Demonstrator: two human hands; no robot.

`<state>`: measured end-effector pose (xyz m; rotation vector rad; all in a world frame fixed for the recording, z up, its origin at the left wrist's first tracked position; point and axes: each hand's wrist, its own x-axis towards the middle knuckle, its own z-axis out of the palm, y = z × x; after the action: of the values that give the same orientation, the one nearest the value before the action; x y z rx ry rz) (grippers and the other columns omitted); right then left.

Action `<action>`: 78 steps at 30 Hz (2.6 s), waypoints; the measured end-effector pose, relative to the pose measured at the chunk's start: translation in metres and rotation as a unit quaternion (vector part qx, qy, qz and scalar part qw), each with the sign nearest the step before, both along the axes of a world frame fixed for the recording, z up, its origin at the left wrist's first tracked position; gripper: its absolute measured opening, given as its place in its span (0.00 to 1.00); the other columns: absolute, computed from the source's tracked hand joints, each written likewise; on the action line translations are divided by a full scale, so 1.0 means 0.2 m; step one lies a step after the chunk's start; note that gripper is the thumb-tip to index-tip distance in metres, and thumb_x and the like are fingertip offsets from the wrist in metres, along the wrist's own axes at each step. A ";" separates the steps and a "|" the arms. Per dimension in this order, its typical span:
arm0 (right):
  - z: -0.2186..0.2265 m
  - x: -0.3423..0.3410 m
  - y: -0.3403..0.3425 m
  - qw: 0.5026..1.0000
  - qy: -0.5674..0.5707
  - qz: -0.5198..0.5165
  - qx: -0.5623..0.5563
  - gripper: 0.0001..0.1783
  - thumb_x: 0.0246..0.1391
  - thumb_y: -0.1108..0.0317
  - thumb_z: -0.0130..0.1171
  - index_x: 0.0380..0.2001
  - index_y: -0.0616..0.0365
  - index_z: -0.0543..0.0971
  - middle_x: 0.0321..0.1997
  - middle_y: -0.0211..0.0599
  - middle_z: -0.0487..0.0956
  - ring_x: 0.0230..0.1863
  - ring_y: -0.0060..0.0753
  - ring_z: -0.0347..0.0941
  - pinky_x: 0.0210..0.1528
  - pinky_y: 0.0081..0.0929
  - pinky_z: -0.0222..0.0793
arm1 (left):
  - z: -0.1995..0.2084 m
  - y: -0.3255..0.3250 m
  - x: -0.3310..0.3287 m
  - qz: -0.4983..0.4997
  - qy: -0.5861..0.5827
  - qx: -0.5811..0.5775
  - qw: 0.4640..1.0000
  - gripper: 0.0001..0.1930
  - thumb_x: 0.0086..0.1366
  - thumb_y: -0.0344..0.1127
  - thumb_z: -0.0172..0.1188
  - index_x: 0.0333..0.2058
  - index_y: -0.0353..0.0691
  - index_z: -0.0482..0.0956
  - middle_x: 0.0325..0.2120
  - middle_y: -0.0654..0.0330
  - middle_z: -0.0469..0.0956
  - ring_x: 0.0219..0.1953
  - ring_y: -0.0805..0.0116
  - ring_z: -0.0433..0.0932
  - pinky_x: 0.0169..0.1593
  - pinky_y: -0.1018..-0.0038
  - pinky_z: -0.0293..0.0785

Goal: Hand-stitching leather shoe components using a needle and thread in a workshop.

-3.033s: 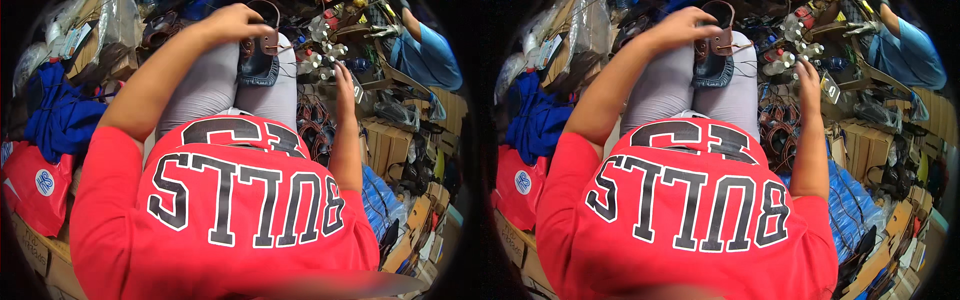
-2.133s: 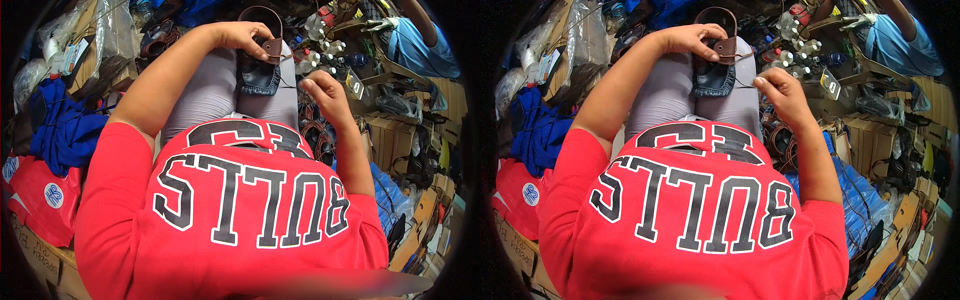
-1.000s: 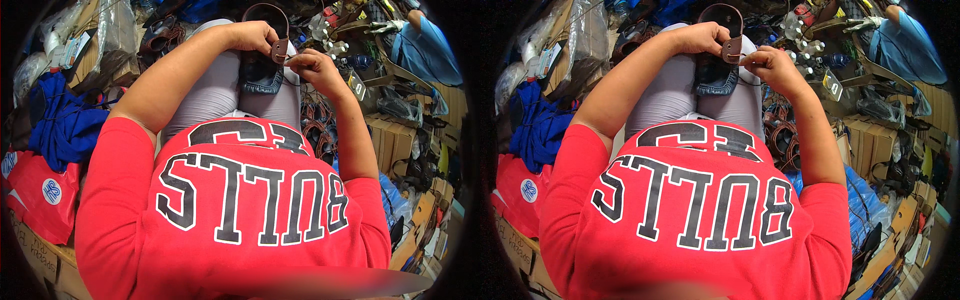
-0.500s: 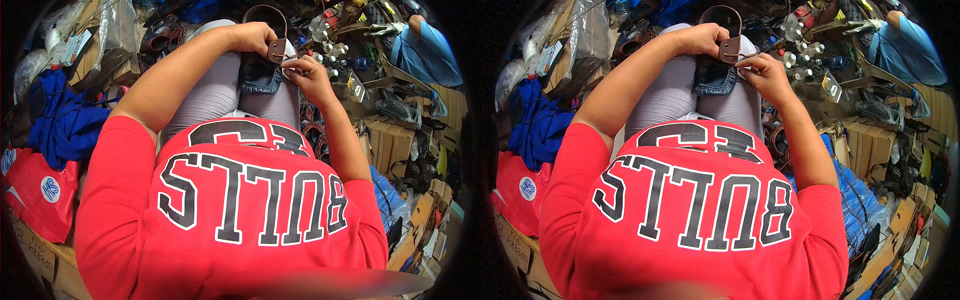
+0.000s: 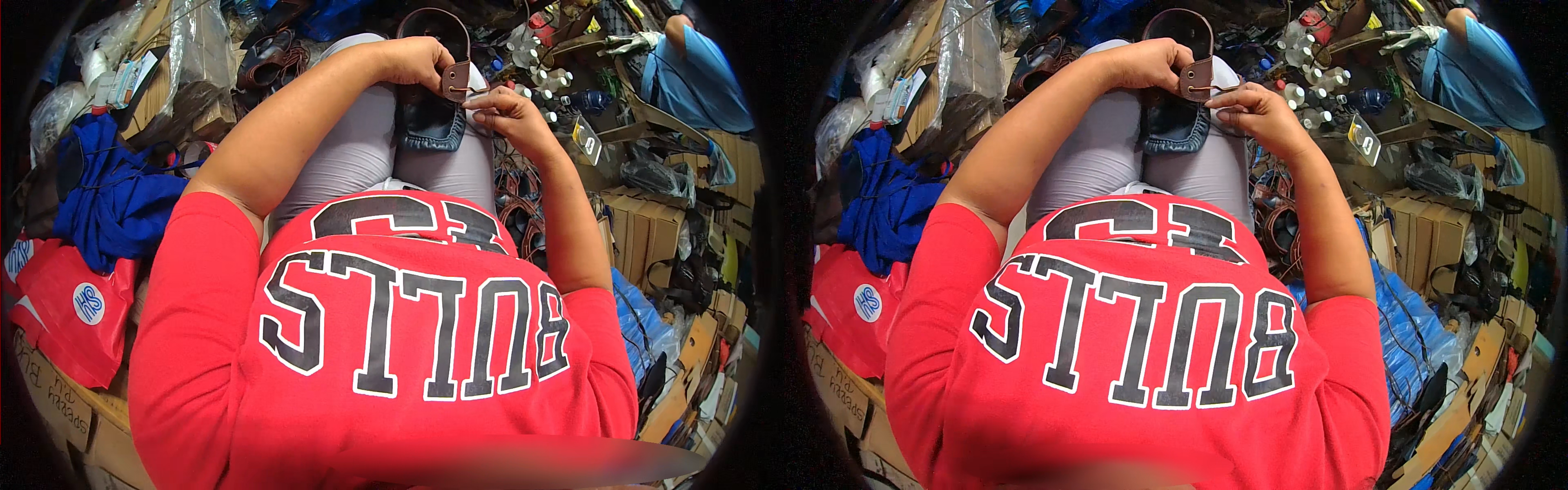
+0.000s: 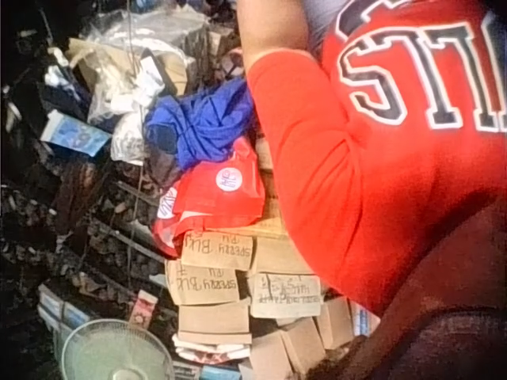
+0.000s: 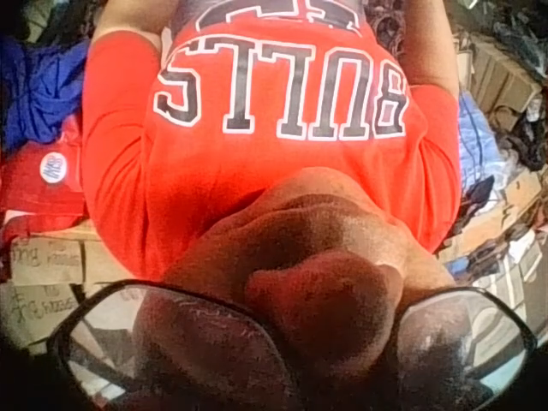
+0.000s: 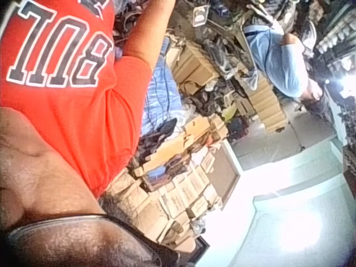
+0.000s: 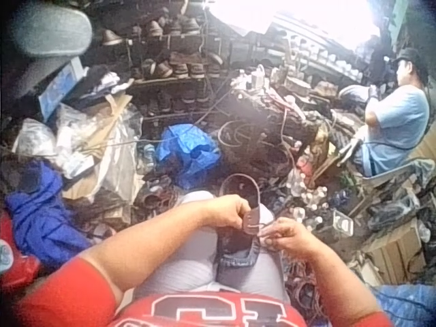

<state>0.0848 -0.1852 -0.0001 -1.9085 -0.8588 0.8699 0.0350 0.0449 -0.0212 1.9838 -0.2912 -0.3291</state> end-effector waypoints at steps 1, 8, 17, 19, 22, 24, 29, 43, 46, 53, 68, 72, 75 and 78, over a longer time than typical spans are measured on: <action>-0.03 0.00 0.01 0.999 -0.047 -0.005 0.002 0.10 0.45 0.74 0.64 0.34 0.53 0.82 0.31 0.25 0.72 0.32 0.18 0.66 0.35 0.17 0.63 | -0.01 0.00 0.00 -0.004 0.000 -0.003 1.000 0.16 0.45 0.35 0.68 0.35 0.40 0.82 0.25 0.62 0.81 0.28 0.76 0.75 0.36 0.79 0.69; 0.04 -0.09 0.02 0.978 -0.210 -0.006 0.011 0.12 0.44 0.71 0.64 0.36 0.49 0.82 0.28 0.31 0.73 0.31 0.25 0.69 0.36 0.21 0.66 | 0.07 0.08 -0.14 0.176 -0.208 0.156 0.949 0.17 0.46 0.27 0.59 0.39 0.37 0.74 0.38 0.55 0.74 0.44 0.61 0.72 0.50 0.71 0.67; -0.01 -0.24 -0.03 0.958 -0.281 -0.048 -0.002 0.15 0.45 0.73 0.61 0.39 0.49 0.81 0.29 0.35 0.72 0.32 0.36 0.70 0.35 0.29 0.66 | 0.21 0.16 -0.53 0.255 -0.184 0.116 0.942 0.28 0.48 0.10 0.44 0.44 0.44 0.79 0.34 0.59 0.68 0.30 0.73 0.74 0.39 0.79 0.73; -0.02 -0.27 -0.02 0.929 -0.367 -0.041 0.007 0.15 0.46 0.73 0.60 0.40 0.48 0.81 0.27 0.34 0.73 0.31 0.37 0.70 0.33 0.32 0.65 | 0.17 0.03 -0.58 0.221 -0.207 0.128 0.944 0.18 0.50 0.17 0.53 0.38 0.43 0.80 0.28 0.61 0.70 0.31 0.68 0.74 0.38 0.75 0.71; 0.00 -0.29 -0.01 0.929 -0.368 -0.039 -0.011 0.15 0.46 0.72 0.59 0.40 0.47 0.81 0.28 0.35 0.73 0.32 0.36 0.71 0.34 0.31 0.66 | 0.10 -0.07 -0.57 0.200 -0.266 0.238 0.912 0.10 0.50 0.24 0.58 0.32 0.45 0.80 0.25 0.63 0.72 0.33 0.66 0.73 0.39 0.70 0.67; -0.01 -0.26 -0.02 0.949 -0.310 -0.048 -0.017 0.15 0.47 0.72 0.59 0.41 0.47 0.81 0.29 0.35 0.73 0.32 0.33 0.71 0.35 0.29 0.67 | 0.07 -0.10 -0.55 0.193 -0.308 0.320 0.875 0.07 0.50 0.29 0.60 0.29 0.47 0.80 0.24 0.65 0.72 0.33 0.65 0.72 0.39 0.68 0.63; -0.01 -0.17 -0.01 0.995 -0.092 -0.049 0.013 0.15 0.52 0.74 0.56 0.44 0.50 0.80 0.31 0.29 0.72 0.35 0.19 0.69 0.40 0.18 0.66 | 0.04 -0.14 -0.51 0.207 -0.352 0.390 0.825 0.05 0.49 0.32 0.62 0.26 0.51 0.79 0.22 0.68 0.72 0.34 0.68 0.71 0.40 0.70 0.59; -0.06 0.04 -0.01 1.000 0.012 0.022 0.001 0.18 0.47 0.82 0.50 0.39 0.54 0.81 0.33 0.23 0.68 0.37 0.16 0.66 0.42 0.14 0.60 | 0.02 -0.07 -0.45 0.230 -0.302 0.239 0.894 0.08 0.49 0.32 0.64 0.30 0.55 0.84 0.23 0.68 0.70 0.34 0.68 0.68 0.40 0.68 0.55; -0.03 0.04 0.00 0.999 0.007 0.039 -0.010 0.20 0.45 0.83 0.49 0.39 0.54 0.81 0.31 0.22 0.66 0.35 0.16 0.64 0.39 0.14 0.59 | 0.01 -0.08 -0.44 0.232 -0.286 0.242 0.898 0.08 0.49 0.32 0.64 0.29 0.55 0.84 0.24 0.69 0.70 0.35 0.68 0.68 0.40 0.68 0.54; -0.01 0.04 0.01 0.999 0.012 0.041 -0.009 0.20 0.44 0.83 0.48 0.38 0.54 0.81 0.31 0.23 0.66 0.35 0.17 0.63 0.40 0.15 0.59 | -0.01 -0.08 -0.43 0.228 -0.282 0.236 0.901 0.08 0.49 0.32 0.64 0.29 0.55 0.84 0.24 0.68 0.69 0.35 0.68 0.68 0.41 0.68 0.54; -0.04 0.06 0.00 0.998 -0.009 0.063 0.001 0.16 0.48 0.82 0.51 0.40 0.56 0.81 0.32 0.24 0.68 0.37 0.18 0.64 0.43 0.15 0.59 | -0.01 -0.10 -0.41 0.225 -0.241 0.230 0.916 0.06 0.50 0.34 0.64 0.29 0.54 0.84 0.22 0.69 0.71 0.34 0.70 0.69 0.44 0.69 0.54; -0.03 0.05 0.02 0.999 -0.003 0.051 0.000 0.14 0.49 0.79 0.54 0.39 0.56 0.81 0.31 0.24 0.68 0.36 0.19 0.63 0.41 0.16 0.58 | -0.01 -0.10 -0.39 0.221 -0.230 0.225 0.921 0.06 0.51 0.35 0.64 0.29 0.54 0.84 0.22 0.69 0.71 0.34 0.70 0.70 0.44 0.69 0.53; -0.04 0.06 0.02 0.999 0.021 0.046 0.005 0.13 0.49 0.78 0.55 0.39 0.55 0.81 0.32 0.24 0.69 0.38 0.19 0.65 0.43 0.15 0.60 | -0.01 -0.11 -0.38 0.218 -0.211 0.229 0.925 0.05 0.51 0.37 0.63 0.29 0.54 0.84 0.23 0.69 0.72 0.35 0.70 0.71 0.44 0.68 0.53; -0.08 0.05 0.00 0.998 0.026 0.044 0.028 0.14 0.49 0.79 0.55 0.40 0.55 0.81 0.34 0.24 0.71 0.39 0.18 0.67 0.44 0.15 0.62 | 0.00 -0.12 -0.38 0.219 -0.175 0.252 0.926 0.04 0.51 0.41 0.62 0.27 0.58 0.83 0.25 0.70 0.74 0.39 0.70 0.71 0.45 0.66 0.54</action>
<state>0.0946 -0.1854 -0.0154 -1.8045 -0.9319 0.9335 -0.0411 0.0206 -0.0203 2.5427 0.0295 0.2723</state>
